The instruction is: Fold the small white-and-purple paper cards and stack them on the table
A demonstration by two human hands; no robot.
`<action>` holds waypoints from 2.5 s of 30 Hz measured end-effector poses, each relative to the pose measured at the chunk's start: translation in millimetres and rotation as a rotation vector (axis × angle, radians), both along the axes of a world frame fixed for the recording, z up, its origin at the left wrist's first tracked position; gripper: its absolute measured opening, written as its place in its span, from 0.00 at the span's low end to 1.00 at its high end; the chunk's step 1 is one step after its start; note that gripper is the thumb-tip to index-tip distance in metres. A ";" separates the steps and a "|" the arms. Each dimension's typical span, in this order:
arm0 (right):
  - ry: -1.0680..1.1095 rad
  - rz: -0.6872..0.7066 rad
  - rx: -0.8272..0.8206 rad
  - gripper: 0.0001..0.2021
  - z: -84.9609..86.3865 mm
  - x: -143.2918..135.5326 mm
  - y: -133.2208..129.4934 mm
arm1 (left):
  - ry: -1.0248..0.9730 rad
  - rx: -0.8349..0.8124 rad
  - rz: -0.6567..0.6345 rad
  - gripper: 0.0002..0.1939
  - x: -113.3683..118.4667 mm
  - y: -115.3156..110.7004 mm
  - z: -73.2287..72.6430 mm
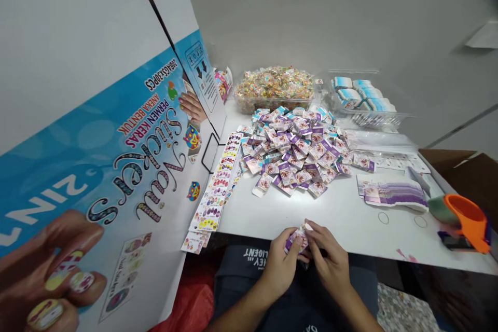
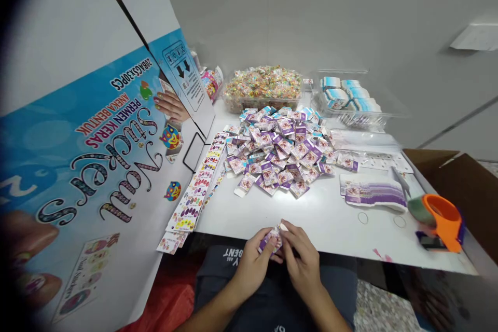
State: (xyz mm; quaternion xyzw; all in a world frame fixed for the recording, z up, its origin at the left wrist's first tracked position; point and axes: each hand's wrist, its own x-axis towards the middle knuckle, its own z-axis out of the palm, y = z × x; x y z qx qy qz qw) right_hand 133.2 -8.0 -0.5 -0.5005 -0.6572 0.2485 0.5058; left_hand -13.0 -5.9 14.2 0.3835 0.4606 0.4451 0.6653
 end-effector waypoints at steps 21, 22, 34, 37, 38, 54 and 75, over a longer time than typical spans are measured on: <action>0.847 -0.185 -0.652 0.18 27.5 -16.8 22.2 | 0.135 0.142 0.016 0.20 3.6 0.0 13.3; 0.854 -0.156 -0.660 0.18 28.9 -17.2 22.0 | 0.135 0.150 0.018 0.20 3.8 -0.2 14.9; 0.373 0.037 -0.506 0.22 30.9 -14.6 12.4 | 0.196 0.076 0.018 0.24 -4.9 6.9 16.1; 0.394 0.041 -0.587 0.19 34.1 -3.5 36.8 | 0.160 0.019 0.006 0.26 -5.1 6.3 9.0; 0.437 0.013 -0.580 0.18 36.8 1.3 47.7 | 0.156 0.025 0.018 0.26 -4.6 6.0 7.3; -0.045 -0.639 -0.042 0.17 9.5 134.7 108.8 | 0.026 -0.007 0.090 0.25 -1.6 13.9 -1.2; -0.643 -0.344 0.239 0.07 27.2 122.5 59.0 | -0.181 -0.120 -0.052 0.31 3.6 18.1 3.2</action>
